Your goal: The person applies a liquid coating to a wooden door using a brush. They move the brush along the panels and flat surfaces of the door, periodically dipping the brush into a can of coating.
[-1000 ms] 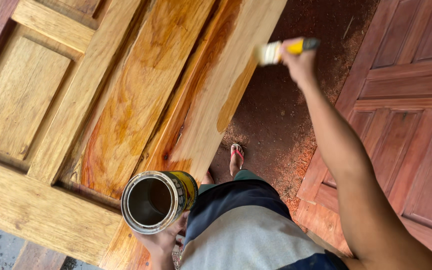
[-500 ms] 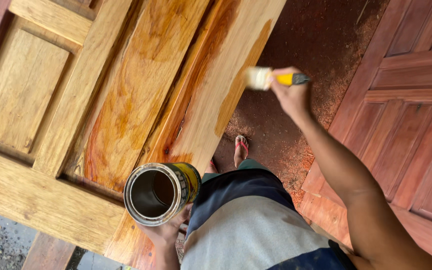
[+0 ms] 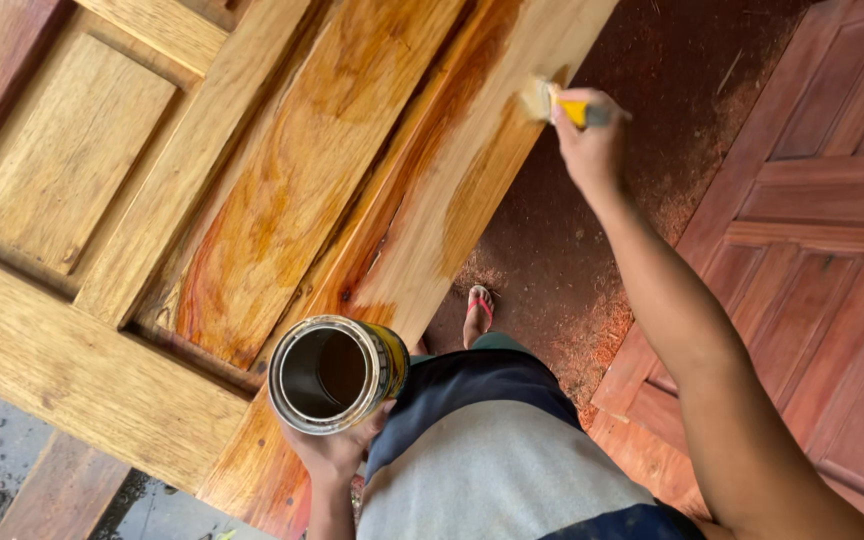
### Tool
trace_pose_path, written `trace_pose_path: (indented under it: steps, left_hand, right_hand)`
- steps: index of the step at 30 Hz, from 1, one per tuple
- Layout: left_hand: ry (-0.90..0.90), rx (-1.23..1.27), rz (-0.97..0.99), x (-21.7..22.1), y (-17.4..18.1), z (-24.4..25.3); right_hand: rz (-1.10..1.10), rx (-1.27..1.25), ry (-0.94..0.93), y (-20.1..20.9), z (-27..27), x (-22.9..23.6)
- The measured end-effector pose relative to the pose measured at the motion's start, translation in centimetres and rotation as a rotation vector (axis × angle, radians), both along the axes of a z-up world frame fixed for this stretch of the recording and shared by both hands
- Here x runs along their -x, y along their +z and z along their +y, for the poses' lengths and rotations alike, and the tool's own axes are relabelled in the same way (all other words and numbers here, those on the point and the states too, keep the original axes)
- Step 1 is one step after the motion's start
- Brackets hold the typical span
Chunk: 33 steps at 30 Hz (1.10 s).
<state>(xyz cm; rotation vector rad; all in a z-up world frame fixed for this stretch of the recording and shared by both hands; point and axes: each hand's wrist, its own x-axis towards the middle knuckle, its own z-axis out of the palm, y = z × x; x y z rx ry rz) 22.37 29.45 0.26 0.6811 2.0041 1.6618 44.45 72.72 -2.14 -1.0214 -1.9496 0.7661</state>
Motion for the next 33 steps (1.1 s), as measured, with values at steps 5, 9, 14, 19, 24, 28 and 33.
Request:
trace_pose_path:
  steps: [5,9,14,19,24,28,33]
  left_hand:
    - [0.043,-0.151,-0.718,-0.2,-0.7,-0.7]
    - [0.055,-0.633,-1.901,0.4,-2.3,-1.8]
    - [0.101,-0.075,-0.237,-1.6,1.3,0.5]
    - [0.135,-0.07,-0.252,-1.8,0.4,0.4]
    - [0.079,-0.034,-0.102,-1.6,0.9,0.5]
    - [0.146,-0.208,-0.683,-1.6,0.7,0.4]
    - [0.084,0.012,0.021,-1.4,2.4,1.3]
  right_hand:
    - [-0.223,-0.169,0.481,1.5,-12.3,3.0]
    - [-0.076,0.397,0.225,-1.7,-1.9,1.1]
    - [-0.054,-0.11,0.131,0.6,1.3,3.1]
    - [-0.275,0.1,0.406,1.7,-3.6,4.7]
    - [-0.125,0.412,-0.051,0.6,6.7,4.6]
    - [-0.189,-0.12,0.334,2.0,-2.2,7.3]
    - [-0.205,0.279,0.541,1.1,-5.1,6.4]
